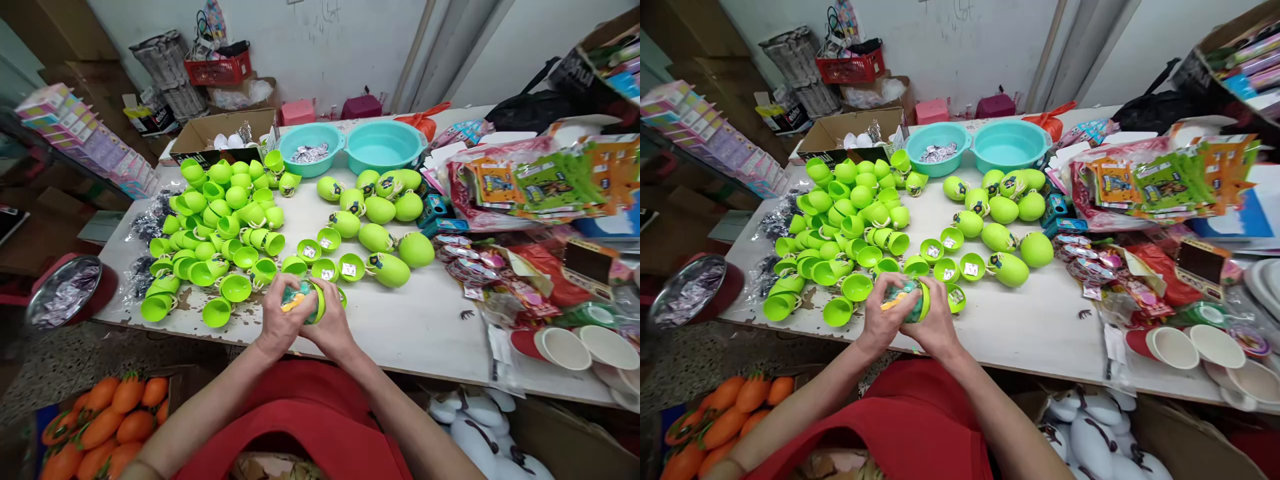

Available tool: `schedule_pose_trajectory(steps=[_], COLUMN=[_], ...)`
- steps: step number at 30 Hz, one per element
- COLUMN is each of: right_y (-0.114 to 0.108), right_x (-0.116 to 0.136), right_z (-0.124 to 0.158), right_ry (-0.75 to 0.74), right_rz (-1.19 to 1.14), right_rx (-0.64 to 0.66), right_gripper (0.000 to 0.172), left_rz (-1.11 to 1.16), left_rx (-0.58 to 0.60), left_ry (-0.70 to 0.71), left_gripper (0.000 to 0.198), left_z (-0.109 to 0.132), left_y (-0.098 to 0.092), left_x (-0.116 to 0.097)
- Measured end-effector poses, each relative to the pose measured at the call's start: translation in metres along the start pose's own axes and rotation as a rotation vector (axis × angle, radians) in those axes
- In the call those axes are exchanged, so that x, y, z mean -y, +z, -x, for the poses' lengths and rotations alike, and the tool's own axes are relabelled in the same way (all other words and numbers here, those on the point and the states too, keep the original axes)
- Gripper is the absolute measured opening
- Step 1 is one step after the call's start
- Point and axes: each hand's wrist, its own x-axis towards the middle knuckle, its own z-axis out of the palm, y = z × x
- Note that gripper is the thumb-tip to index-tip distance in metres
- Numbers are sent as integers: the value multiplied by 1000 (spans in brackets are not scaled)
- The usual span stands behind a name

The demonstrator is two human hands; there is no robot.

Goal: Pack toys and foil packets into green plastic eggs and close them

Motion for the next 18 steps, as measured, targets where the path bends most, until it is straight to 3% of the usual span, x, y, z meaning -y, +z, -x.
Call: schedule_pose_trajectory(steps=[4, 7, 13, 18], right_y=[-10, -12, -7, 2], right_x=[15, 24, 40, 56], right_z=[-4, -6, -21, -36], right_ry=[6, -61, -63, 90], right_rz=[-79, -115, -126, -228], right_rx=[233, 275, 280, 403], right_gripper=[97, 109, 93, 105], left_rz=[276, 296, 295, 226], left_rx=[54, 80, 132, 195], left_ry=[72, 46, 69, 230], left_gripper=[19, 29, 17, 6], left_z=[1, 0, -14, -36], left_y=[-15, -26, -40, -65], left_x=[-2, -5, -4, 1])
